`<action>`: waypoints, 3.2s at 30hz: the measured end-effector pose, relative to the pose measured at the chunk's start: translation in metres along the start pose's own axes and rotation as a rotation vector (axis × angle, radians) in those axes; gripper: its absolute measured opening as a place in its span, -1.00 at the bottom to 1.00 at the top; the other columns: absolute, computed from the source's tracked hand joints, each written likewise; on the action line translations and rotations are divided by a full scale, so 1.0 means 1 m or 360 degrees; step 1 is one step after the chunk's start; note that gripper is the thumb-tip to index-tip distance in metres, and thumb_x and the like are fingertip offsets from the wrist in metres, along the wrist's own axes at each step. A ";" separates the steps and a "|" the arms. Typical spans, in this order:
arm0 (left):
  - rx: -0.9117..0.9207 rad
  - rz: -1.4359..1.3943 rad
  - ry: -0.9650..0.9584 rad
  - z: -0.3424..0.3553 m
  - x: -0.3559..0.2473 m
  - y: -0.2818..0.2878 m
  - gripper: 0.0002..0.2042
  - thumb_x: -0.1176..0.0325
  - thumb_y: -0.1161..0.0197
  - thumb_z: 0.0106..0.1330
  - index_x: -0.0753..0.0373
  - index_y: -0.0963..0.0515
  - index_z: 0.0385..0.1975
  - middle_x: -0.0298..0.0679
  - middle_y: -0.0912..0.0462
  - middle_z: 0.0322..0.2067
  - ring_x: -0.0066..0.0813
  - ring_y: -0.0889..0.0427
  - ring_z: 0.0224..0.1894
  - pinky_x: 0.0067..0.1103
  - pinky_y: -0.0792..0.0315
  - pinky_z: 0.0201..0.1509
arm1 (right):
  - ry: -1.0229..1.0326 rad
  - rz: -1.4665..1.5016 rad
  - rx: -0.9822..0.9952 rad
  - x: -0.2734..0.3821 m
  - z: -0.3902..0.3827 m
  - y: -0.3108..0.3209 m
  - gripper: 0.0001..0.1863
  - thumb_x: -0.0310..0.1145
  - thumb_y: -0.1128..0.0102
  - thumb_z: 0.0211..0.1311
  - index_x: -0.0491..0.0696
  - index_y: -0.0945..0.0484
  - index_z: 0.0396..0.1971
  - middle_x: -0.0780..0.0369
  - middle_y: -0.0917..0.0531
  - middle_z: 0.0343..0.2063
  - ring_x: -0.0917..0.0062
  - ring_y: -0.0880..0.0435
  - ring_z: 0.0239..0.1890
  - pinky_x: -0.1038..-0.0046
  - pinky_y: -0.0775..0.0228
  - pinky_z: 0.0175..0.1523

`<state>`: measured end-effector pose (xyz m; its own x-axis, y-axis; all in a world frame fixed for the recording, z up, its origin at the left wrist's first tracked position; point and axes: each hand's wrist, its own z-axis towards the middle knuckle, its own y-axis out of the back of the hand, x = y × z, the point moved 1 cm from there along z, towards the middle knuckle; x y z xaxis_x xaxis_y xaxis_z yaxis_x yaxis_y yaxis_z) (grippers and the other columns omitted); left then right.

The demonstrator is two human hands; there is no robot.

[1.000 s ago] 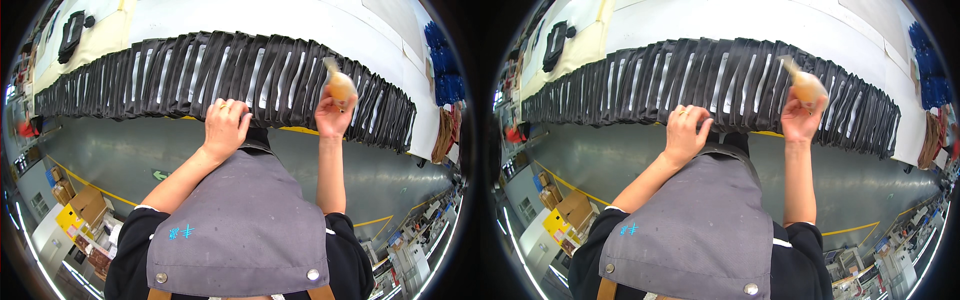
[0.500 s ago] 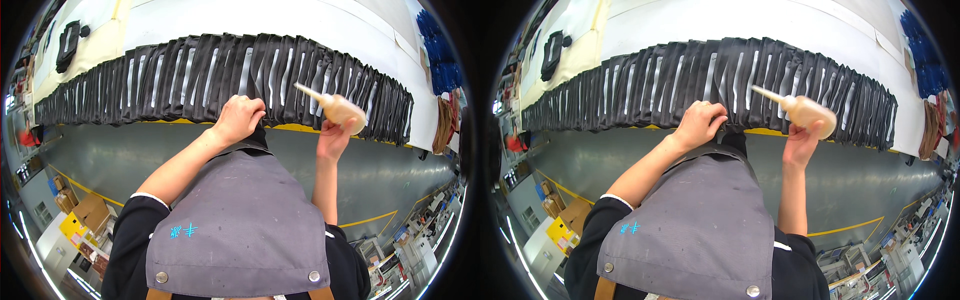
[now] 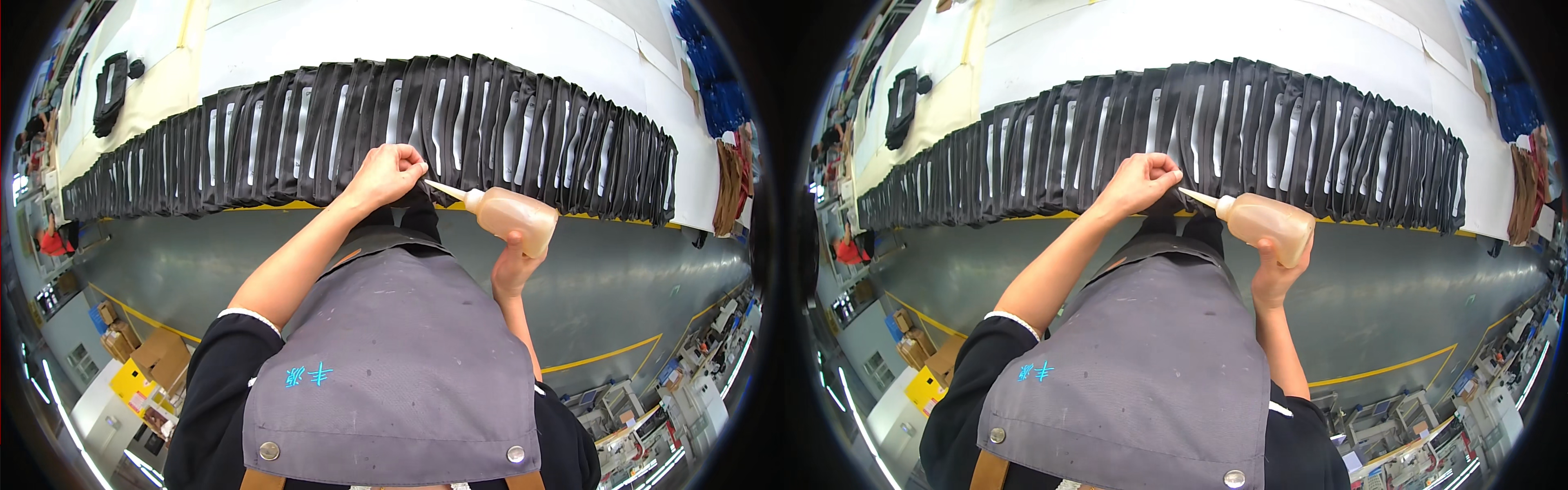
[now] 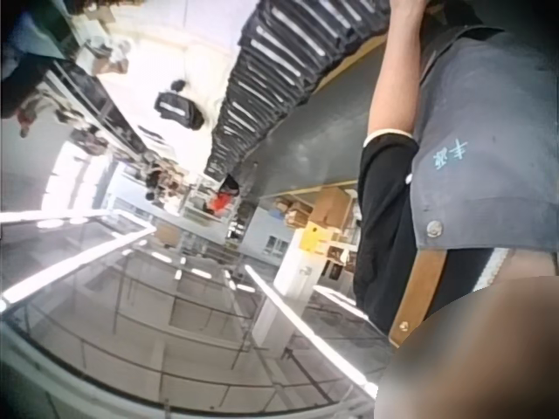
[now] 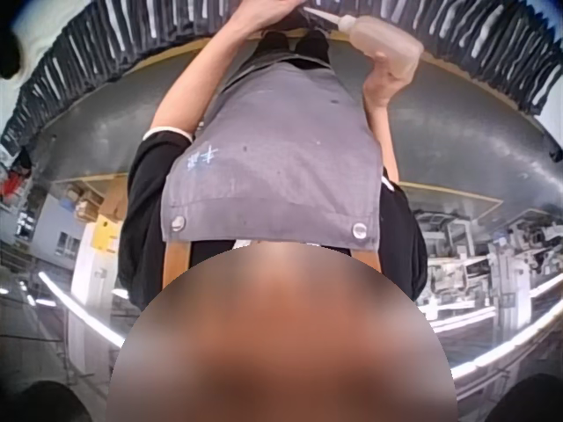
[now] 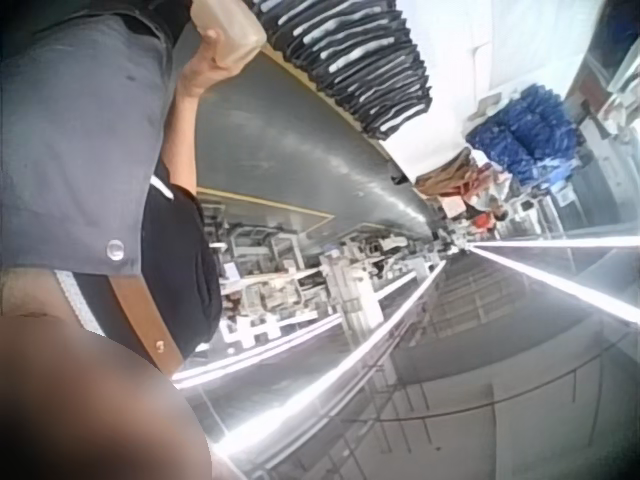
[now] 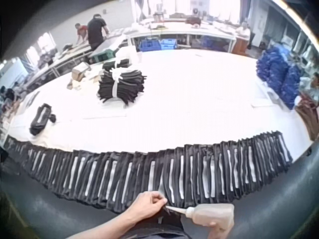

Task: Applying glue from a plastic bottle to the edges of multiple leather strips arranged in a row on a work table.

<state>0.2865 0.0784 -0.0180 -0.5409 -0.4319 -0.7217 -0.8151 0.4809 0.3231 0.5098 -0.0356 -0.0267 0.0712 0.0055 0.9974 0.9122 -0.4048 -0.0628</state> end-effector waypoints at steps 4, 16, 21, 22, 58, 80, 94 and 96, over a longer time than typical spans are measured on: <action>-0.0043 0.0014 -0.0001 0.002 0.002 -0.003 -0.79 0.27 -0.21 0.20 0.31 -0.58 -0.39 -0.26 -0.64 -0.56 -0.61 -0.56 -0.46 -0.57 -0.42 -0.28 | 0.0012 -0.0097 -0.0039 0.003 -0.001 -0.006 -0.36 -0.07 -0.38 0.05 -0.19 -0.34 -0.03 0.24 -0.48 -0.18 0.55 -0.47 -0.11 0.52 -0.31 0.00; -0.0076 0.0007 0.0006 -0.002 0.000 -0.002 -0.79 0.27 -0.21 0.20 0.31 -0.58 -0.37 -0.28 -0.63 -0.59 -0.64 -0.52 -0.51 -0.59 -0.40 -0.35 | -0.0025 -0.0069 0.0049 0.010 -0.002 -0.011 -0.30 -0.01 -0.42 -0.02 -0.19 -0.34 -0.05 0.24 -0.48 -0.19 0.54 -0.48 -0.13 0.51 -0.34 -0.03; -0.0097 -0.0048 0.0007 -0.006 0.000 -0.001 -0.80 0.27 -0.21 0.19 0.31 -0.59 -0.41 -0.24 -0.64 -0.58 -0.59 -0.55 -0.53 -0.56 -0.41 -0.39 | -0.0097 0.0092 0.0112 -0.008 0.013 0.000 -0.33 0.03 -0.25 0.13 -0.16 -0.31 0.05 0.22 -0.48 -0.06 0.50 -0.48 -0.02 0.43 -0.38 0.02; -0.0171 0.0042 -0.0094 -0.009 0.001 0.000 -0.81 0.29 -0.22 0.18 0.30 -0.60 -0.44 -0.23 -0.64 -0.54 -0.52 -0.56 -0.48 -0.54 -0.41 -0.34 | -0.0184 0.0295 0.0019 -0.007 0.020 -0.004 -0.34 0.03 -0.19 0.19 -0.12 -0.29 0.11 0.22 -0.46 0.01 0.47 -0.48 0.04 0.42 -0.41 0.04; -0.0514 0.0689 -0.0250 -0.039 0.023 0.000 -0.88 0.35 -0.25 0.09 0.24 -0.63 -0.56 -0.28 -0.53 -0.42 -0.28 -0.42 -0.22 -0.40 -0.24 -0.08 | -0.0153 0.0075 0.0381 -0.043 0.179 -0.092 -0.44 -0.13 -0.38 0.07 -0.14 -0.43 -0.02 0.28 -0.55 -0.23 0.63 -0.56 -0.20 0.56 -0.51 -0.19; -0.0511 0.0722 -0.0201 -0.038 0.025 0.001 -0.88 0.34 -0.24 0.09 0.24 -0.64 -0.55 -0.27 -0.55 -0.41 -0.27 -0.45 -0.19 -0.41 -0.25 -0.06 | -0.0441 -0.0001 0.0603 -0.037 0.123 -0.070 -0.48 -0.05 -0.33 0.10 -0.14 -0.47 -0.10 0.28 -0.58 -0.29 0.63 -0.57 -0.24 0.56 -0.46 -0.23; -0.0851 0.0825 -0.0379 -0.042 0.011 0.000 -0.91 0.35 -0.26 0.09 0.20 -0.60 -0.55 -0.30 -0.50 -0.41 -0.31 -0.41 -0.25 -0.42 -0.23 -0.16 | -0.0733 0.0477 0.0252 -0.035 0.109 -0.030 -0.55 -0.10 -0.23 0.19 -0.08 -0.45 -0.05 0.27 -0.59 -0.16 0.56 -0.61 -0.17 0.56 -0.52 -0.21; -0.0868 0.0872 -0.0529 -0.041 0.007 -0.004 -0.91 0.33 -0.29 0.08 0.18 -0.59 -0.55 -0.31 -0.49 -0.41 -0.32 -0.40 -0.25 -0.42 -0.22 -0.18 | -0.0938 0.1024 -0.0027 -0.033 0.117 -0.019 -0.50 -0.07 -0.23 0.18 -0.09 -0.43 -0.01 0.21 -0.59 -0.13 0.48 -0.60 -0.10 0.55 -0.54 -0.18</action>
<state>0.2774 0.0421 0.0007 -0.8698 0.0438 -0.4915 -0.4870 0.0840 0.8693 0.5379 0.0790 -0.0624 0.7718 0.2415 0.5882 0.6175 -0.5055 -0.6027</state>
